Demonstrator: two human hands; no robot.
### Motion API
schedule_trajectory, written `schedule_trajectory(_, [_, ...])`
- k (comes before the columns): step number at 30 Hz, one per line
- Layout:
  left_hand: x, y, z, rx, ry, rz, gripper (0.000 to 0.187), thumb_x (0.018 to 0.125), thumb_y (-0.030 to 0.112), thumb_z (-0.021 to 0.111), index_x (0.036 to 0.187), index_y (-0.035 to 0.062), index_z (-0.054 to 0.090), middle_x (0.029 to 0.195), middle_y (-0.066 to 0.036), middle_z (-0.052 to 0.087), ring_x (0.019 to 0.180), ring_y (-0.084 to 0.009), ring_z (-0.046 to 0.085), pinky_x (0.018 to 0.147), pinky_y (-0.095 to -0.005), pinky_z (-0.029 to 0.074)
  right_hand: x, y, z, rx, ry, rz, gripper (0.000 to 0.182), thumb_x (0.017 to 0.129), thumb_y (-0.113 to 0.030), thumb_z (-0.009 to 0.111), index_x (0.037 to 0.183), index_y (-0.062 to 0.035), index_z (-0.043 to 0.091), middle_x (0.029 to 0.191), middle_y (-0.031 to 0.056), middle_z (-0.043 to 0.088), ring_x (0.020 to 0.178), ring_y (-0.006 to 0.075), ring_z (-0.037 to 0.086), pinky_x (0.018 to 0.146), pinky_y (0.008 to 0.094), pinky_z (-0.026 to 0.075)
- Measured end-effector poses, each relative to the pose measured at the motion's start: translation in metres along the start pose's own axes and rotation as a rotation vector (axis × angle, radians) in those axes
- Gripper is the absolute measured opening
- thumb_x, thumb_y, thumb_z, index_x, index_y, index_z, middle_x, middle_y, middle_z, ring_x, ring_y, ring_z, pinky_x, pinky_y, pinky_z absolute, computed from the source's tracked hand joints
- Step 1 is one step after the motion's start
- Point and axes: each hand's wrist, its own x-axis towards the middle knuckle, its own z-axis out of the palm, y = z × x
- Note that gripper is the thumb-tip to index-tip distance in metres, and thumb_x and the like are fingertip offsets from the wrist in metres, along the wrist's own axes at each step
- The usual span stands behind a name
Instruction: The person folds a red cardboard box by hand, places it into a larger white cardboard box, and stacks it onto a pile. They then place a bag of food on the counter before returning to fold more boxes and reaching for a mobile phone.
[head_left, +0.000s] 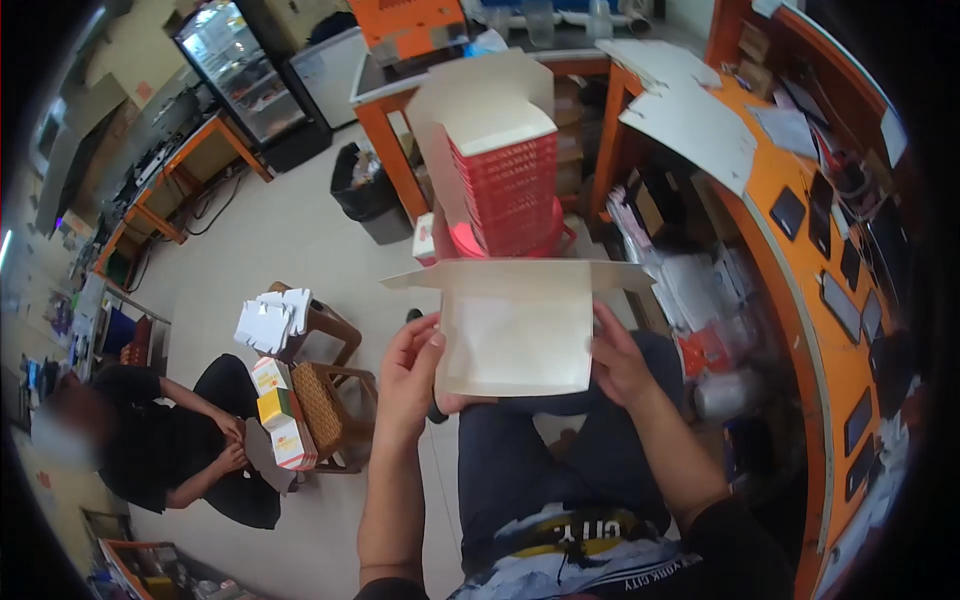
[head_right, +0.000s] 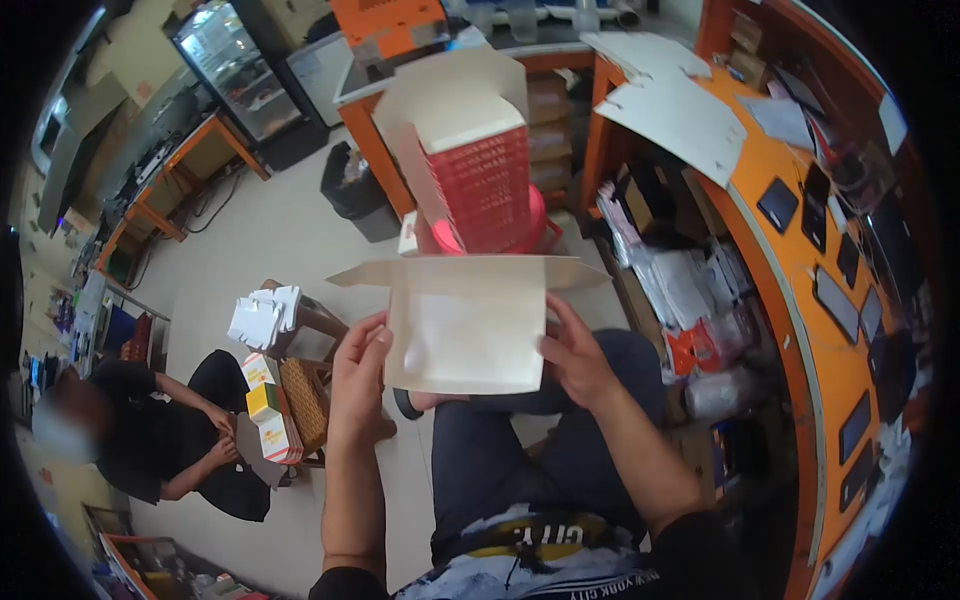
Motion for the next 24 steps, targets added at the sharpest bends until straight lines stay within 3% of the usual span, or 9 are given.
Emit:
schedule_trajectory(3, [-0.005,-0.001,0.008,0.047,0.017,-0.034,0.038,0.101,0.020,0.062,0.133,0.0001,0.054,0.112,-0.011,0.069,0.100,-0.0133,0.064,0.087,-0.0279,0.050,0.006,-0.012,0.007,-0.276,0.107,-0.035,0.072,0.091,-0.006,0.070,0.154,-0.0063,0.034,0.129,0.0115,0.059,0.119,0.0187,0.058,0.098,0.0317,0.051])
schedule_trajectory(6, [-0.006,-0.005,0.008,0.161,0.033,0.008,0.037,0.102,0.020,0.061,0.133,0.0019,0.052,0.112,-0.014,0.068,0.100,-0.0154,0.064,0.086,-0.0296,0.051,0.009,-0.013,0.004,-0.370,0.003,-0.142,0.068,0.096,-0.007,0.066,0.155,-0.0082,0.033,0.126,0.0098,0.061,0.115,0.0172,0.060,0.097,0.0314,0.052])
schedule_trajectory(9, [-0.007,-0.011,0.011,0.149,0.049,0.032,0.036,0.102,0.020,0.061,0.132,0.0022,0.051,0.112,-0.014,0.068,0.100,-0.0155,0.065,0.086,-0.0298,0.051,0.006,-0.007,-0.001,-0.174,0.112,0.023,0.065,0.100,-0.009,0.061,0.158,-0.0114,0.032,0.127,0.0077,0.061,0.115,0.0141,0.059,0.098,0.0311,0.050])
schedule_trajectory(10, [-0.007,-0.019,0.009,0.122,0.039,0.041,0.037,0.102,0.020,0.061,0.133,0.0023,0.050,0.112,-0.014,0.068,0.100,-0.0155,0.065,0.086,-0.0297,0.051,0.005,-0.003,-0.006,-0.367,0.084,-0.064,0.062,0.103,-0.011,0.058,0.159,-0.0138,0.031,0.128,0.0063,0.060,0.114,0.0115,0.057,0.101,0.0287,0.047])
schedule_trajectory(12, [-0.007,-0.031,0.011,0.092,0.032,0.024,0.037,0.102,0.019,0.061,0.133,0.0028,0.049,0.111,-0.012,0.068,0.099,-0.0151,0.065,0.085,-0.0293,0.051,0.003,0.001,-0.018,-0.256,0.026,-0.042,0.063,0.103,-0.011,0.058,0.159,-0.0117,0.030,0.130,0.0070,0.059,0.116,0.0117,0.056,0.103,0.0257,0.044])
schedule_trajectory(16, [-0.016,-0.035,0.027,0.116,0.013,-0.105,0.038,0.102,0.018,0.061,0.135,0.0054,0.049,0.108,-0.008,0.067,0.094,-0.0122,0.063,0.079,-0.0277,0.051,-0.009,0.015,-0.030,-0.316,0.185,-0.041,0.054,0.107,-0.019,0.050,0.156,-0.0032,0.033,0.137,0.0101,0.056,0.123,0.0146,0.054,0.106,0.0290,0.041])
schedule_trajectory(20, [-0.015,-0.054,0.034,0.169,-0.231,-0.065,0.046,0.100,0.018,0.063,0.141,0.0054,0.044,0.125,-0.011,0.059,0.102,-0.0160,0.062,0.083,-0.0300,0.052,-0.016,0.031,-0.051,-0.482,0.289,-0.065,0.048,0.109,-0.025,0.046,0.149,0.0009,0.042,0.133,0.0092,0.060,0.117,0.0132,0.057,0.100,0.0283,0.045])
schedule_trajectory(22, [-0.012,-0.046,0.041,0.084,-0.356,-0.075,0.048,0.100,0.018,0.063,0.143,0.0048,0.043,0.131,-0.012,0.056,0.107,-0.0192,0.062,0.087,-0.0311,0.052,-0.026,0.027,-0.064,-0.323,0.429,-0.007,0.038,0.107,-0.026,0.050,0.131,0.0018,0.059,0.116,0.0089,0.069,0.105,0.0147,0.064,0.094,0.0284,0.049])
schedule_trajectory(24, [0.007,-0.044,0.040,0.158,-0.371,0.063,0.049,0.101,0.020,0.061,0.143,0.0028,0.043,0.135,-0.014,0.054,0.111,-0.0233,0.062,0.090,-0.0327,0.052,-0.037,0.018,-0.081,-0.286,0.480,-0.004,0.036,0.106,-0.025,0.052,0.130,0.0004,0.060,0.116,0.0090,0.069,0.104,0.0142,0.065,0.093,0.0285,0.050])
